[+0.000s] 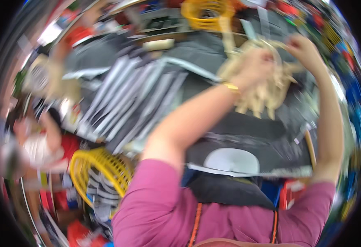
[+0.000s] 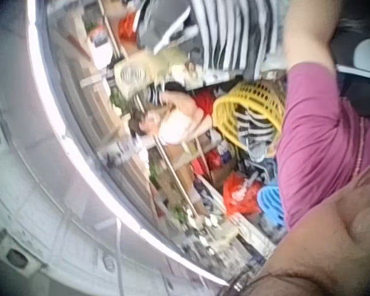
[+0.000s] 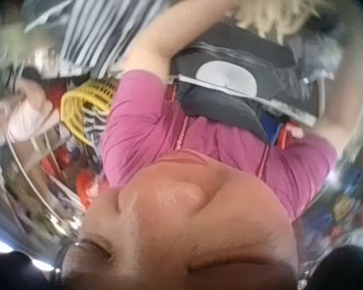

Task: Manually assemble and secure shoe components using adhesive and a hammer.

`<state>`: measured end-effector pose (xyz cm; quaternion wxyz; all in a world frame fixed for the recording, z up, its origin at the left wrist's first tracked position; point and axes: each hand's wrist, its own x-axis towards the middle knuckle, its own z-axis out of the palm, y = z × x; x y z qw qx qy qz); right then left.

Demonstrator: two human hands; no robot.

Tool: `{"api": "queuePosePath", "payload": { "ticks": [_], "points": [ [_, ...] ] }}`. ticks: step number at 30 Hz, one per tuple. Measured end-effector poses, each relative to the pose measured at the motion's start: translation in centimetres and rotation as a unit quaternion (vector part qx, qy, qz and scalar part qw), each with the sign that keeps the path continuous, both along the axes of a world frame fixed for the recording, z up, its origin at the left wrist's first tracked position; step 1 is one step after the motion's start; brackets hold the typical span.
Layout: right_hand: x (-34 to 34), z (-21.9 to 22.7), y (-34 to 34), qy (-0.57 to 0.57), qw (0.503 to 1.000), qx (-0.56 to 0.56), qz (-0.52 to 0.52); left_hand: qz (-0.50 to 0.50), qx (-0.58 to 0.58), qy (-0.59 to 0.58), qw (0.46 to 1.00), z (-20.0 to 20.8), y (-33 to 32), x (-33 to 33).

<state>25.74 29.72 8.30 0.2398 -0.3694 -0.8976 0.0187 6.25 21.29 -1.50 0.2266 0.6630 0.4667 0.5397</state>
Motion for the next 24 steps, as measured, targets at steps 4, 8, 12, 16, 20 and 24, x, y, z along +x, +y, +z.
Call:
{"api": "queuePosePath", "payload": {
  "ticks": [4, 8, 12, 16, 20, 24],
  "points": [
    [-1.6, -1.5, -1.0, 0.038, 0.998, -0.016, 0.048, 0.208, 0.035, 0.092, 0.973, 1.5, 0.0, 1.8],
    [-0.6, -0.9, -0.7, -0.018, 0.999, -0.032, 0.011, 0.169, -0.011, 0.069, 0.983, 1.2, 1.0, 1.5],
    [1.9, 1.0, -0.5, -0.040, 0.983, -0.181, -0.014, 0.183, 0.075, 0.115, 0.974, -0.1, 1.4, 1.6],
    [2.0, 1.0, -2.7, 0.367, 0.847, -0.384, 0.024, 0.070, 0.057, -0.107, 0.990, 1.3, 0.0, 3.6],
    [0.4, -0.1, -6.6, 0.427, 0.823, -0.367, 0.076, -0.187, -0.080, -0.240, 0.949, 4.1, -3.4, 2.8],
    [-2.0, -1.8, -9.7, 0.546, 0.612, -0.487, 0.301, -0.311, -0.189, -0.323, 0.874, 4.6, -7.5, -2.8]
  ]
}}
